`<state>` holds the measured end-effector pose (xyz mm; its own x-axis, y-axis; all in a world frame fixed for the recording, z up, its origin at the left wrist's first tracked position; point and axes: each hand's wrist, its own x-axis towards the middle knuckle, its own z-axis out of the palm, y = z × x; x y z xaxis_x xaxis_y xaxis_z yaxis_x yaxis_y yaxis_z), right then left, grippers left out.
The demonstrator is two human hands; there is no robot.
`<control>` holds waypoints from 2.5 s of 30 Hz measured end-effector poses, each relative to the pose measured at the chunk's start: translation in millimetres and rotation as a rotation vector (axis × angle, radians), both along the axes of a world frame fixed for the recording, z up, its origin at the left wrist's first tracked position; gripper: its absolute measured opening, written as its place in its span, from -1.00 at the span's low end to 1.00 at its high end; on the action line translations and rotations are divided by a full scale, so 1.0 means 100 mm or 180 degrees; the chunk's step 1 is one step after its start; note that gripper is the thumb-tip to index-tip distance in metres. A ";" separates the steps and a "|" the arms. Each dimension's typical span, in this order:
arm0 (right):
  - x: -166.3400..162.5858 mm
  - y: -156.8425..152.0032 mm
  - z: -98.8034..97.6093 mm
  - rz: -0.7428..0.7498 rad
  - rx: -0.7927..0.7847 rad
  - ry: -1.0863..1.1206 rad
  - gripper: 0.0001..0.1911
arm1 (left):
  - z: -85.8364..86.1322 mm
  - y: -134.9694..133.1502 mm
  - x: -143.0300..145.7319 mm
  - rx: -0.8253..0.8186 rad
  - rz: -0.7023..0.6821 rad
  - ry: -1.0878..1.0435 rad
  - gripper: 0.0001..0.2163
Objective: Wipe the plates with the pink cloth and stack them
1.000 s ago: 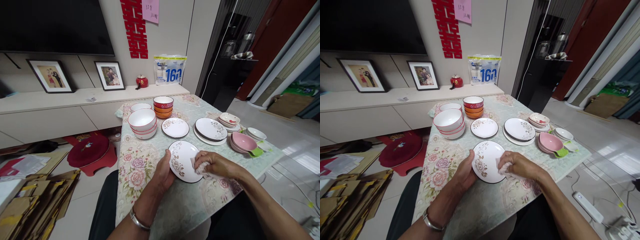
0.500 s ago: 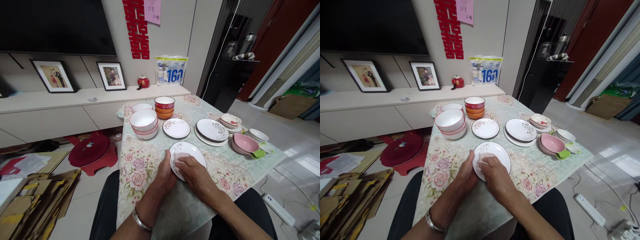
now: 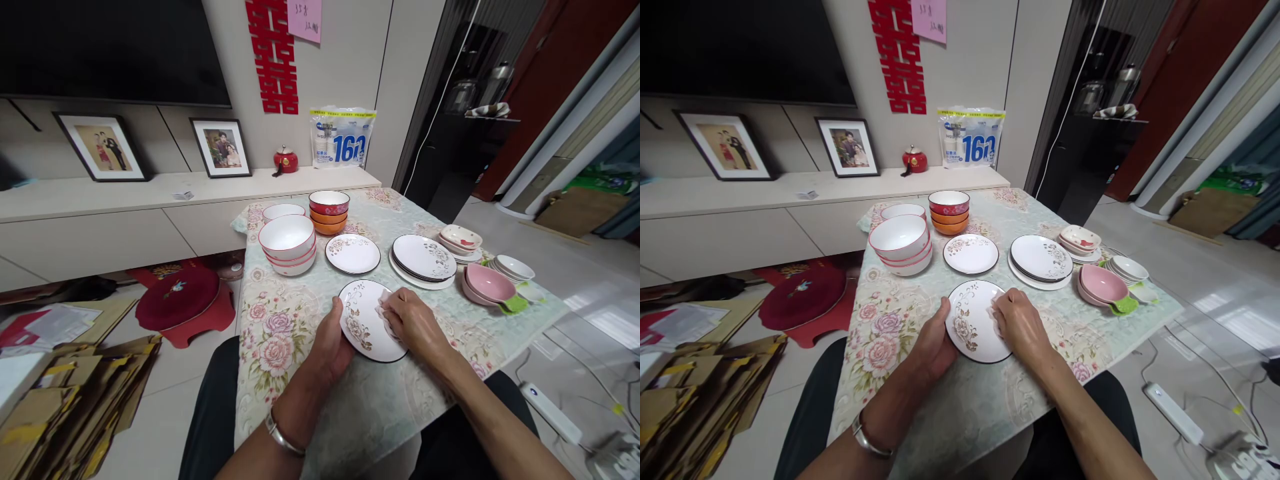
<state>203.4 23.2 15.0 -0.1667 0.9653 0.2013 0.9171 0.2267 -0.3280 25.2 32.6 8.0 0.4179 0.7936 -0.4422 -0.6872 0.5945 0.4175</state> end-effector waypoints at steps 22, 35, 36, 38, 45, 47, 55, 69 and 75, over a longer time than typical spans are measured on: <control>-0.24 -0.25 0.08 0.0052 -0.0108 -0.0224 -0.79 | 0.02 -0.02 0.03 -0.0020 0.0047 0.0028 -0.48; -0.38 0.49 -0.07 0.0636 0.0616 0.0538 -0.81 | -0.06 -0.03 0.07 0.0338 0.0413 0.0224 -0.60; -0.32 0.51 -0.07 0.0520 0.0634 0.0430 -0.81 | -0.07 -0.03 0.07 0.0299 0.0405 0.0293 -0.60; -0.21 0.51 -0.06 0.0186 0.0589 0.0154 -0.82 | -0.07 -0.04 0.08 0.0268 0.0423 0.0458 -0.59; 0.03 0.11 -0.14 -0.0741 0.0296 -0.0610 -0.76 | -0.03 -0.10 0.15 0.0154 0.0678 0.0967 -0.72; 0.05 -0.03 -0.18 -0.0847 0.0367 -0.0758 -0.73 | -0.01 -0.12 0.17 0.0163 0.0768 0.1055 -0.74; 0.04 -0.23 -0.24 -0.1189 0.0204 -0.0193 -0.60 | -0.02 -0.14 0.17 0.0145 0.0955 0.0706 -0.72; 0.25 0.41 -0.26 -0.0607 -0.0307 0.1942 -0.49 | 0.03 -0.05 0.03 0.0027 0.0166 0.0332 -0.59; 0.24 0.50 -0.29 -0.0181 -0.0012 0.1207 -0.54 | 0.02 -0.05 0.09 0.0268 0.0303 0.0632 -0.64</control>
